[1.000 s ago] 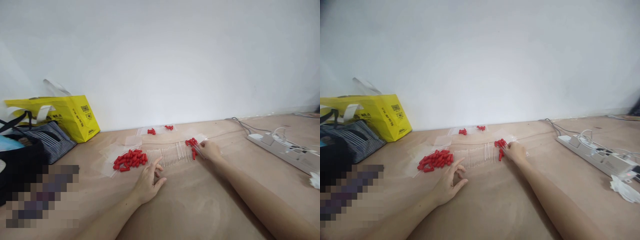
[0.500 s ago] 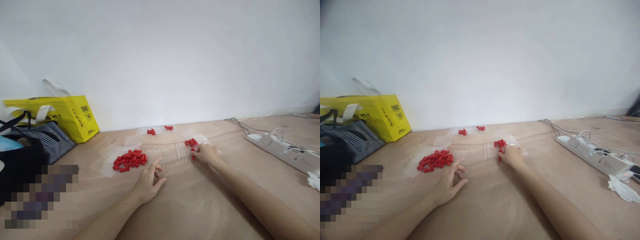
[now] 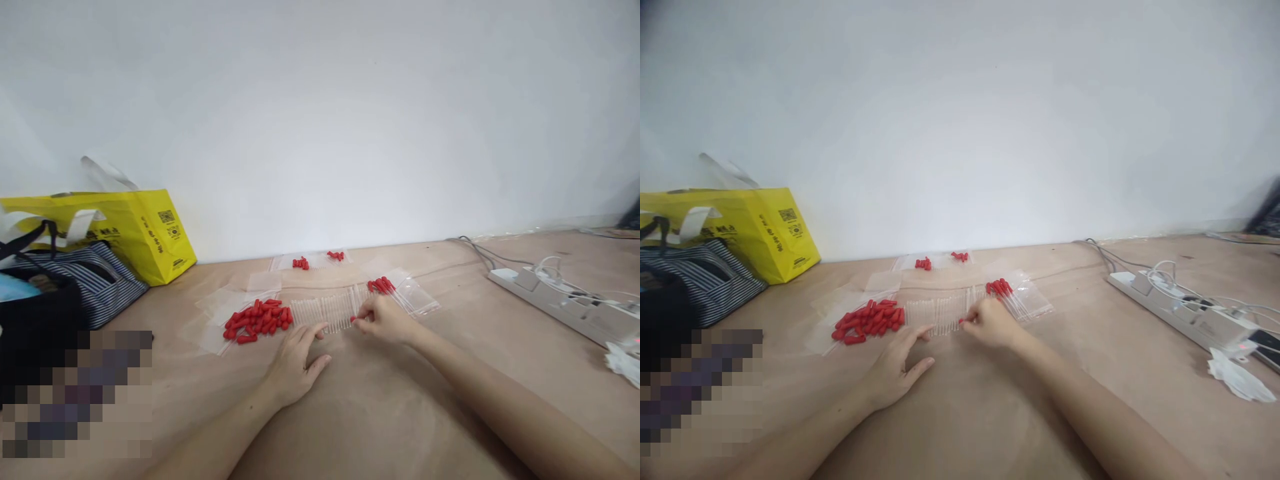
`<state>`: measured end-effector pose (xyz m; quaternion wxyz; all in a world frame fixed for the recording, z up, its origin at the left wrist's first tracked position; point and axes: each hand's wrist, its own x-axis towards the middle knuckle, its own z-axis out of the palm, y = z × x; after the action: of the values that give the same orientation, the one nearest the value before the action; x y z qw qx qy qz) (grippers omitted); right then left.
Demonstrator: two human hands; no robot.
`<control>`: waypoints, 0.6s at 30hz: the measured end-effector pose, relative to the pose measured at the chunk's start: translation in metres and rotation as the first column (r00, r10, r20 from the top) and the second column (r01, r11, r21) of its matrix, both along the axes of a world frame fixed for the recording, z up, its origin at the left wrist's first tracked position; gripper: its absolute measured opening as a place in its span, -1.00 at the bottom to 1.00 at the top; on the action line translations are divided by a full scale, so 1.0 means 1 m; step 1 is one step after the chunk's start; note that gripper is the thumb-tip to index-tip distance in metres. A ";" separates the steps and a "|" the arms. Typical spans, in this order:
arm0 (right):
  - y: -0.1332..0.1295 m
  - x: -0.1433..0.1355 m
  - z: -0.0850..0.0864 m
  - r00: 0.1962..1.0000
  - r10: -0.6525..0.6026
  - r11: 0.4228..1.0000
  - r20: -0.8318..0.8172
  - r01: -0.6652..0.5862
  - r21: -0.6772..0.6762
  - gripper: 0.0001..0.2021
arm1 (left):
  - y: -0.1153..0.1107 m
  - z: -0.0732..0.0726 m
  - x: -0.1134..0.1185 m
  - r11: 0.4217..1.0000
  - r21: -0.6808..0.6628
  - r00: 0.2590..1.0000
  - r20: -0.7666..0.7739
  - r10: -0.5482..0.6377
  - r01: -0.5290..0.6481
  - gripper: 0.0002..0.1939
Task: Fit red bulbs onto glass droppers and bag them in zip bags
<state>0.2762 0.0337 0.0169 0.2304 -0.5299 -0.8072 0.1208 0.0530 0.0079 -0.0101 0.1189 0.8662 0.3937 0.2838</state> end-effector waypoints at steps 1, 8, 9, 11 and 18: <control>-0.004 -0.010 -0.003 0.995 0.101 0.994 0.006 -0.101 0.033 -0.84 | 0.000 0.001 0.000 1.000 0.008 1.000 -0.002 -0.002 0.002 -0.59; 0.009 -0.024 -0.003 0.994 0.107 0.992 0.005 -0.107 -0.063 -0.85 | -0.001 0.005 0.004 0.997 -0.016 0.995 -0.067 -0.075 0.074 -0.83; 0.017 -0.019 0.001 0.999 -0.028 0.996 0.031 0.031 -0.088 -0.85 | -0.001 0.005 0.006 0.998 -0.010 0.995 -0.072 -0.067 0.066 -0.85; 0.035 -0.010 0.007 0.949 -0.294 0.946 0.111 0.306 -0.110 -0.81 | -0.001 0.005 0.009 0.999 0.017 0.996 -0.079 -0.032 0.033 -0.82; 0.072 -0.009 -0.004 0.871 -0.438 0.852 0.222 0.481 -0.207 -0.64 | 0.000 0.002 0.017 0.995 0.095 0.982 -0.184 0.049 -0.031 -0.81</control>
<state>0.2672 0.1058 0.0133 0.1143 -0.7413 -0.6504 0.1202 0.0697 0.0075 -0.0079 0.0359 0.8854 0.4069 0.2220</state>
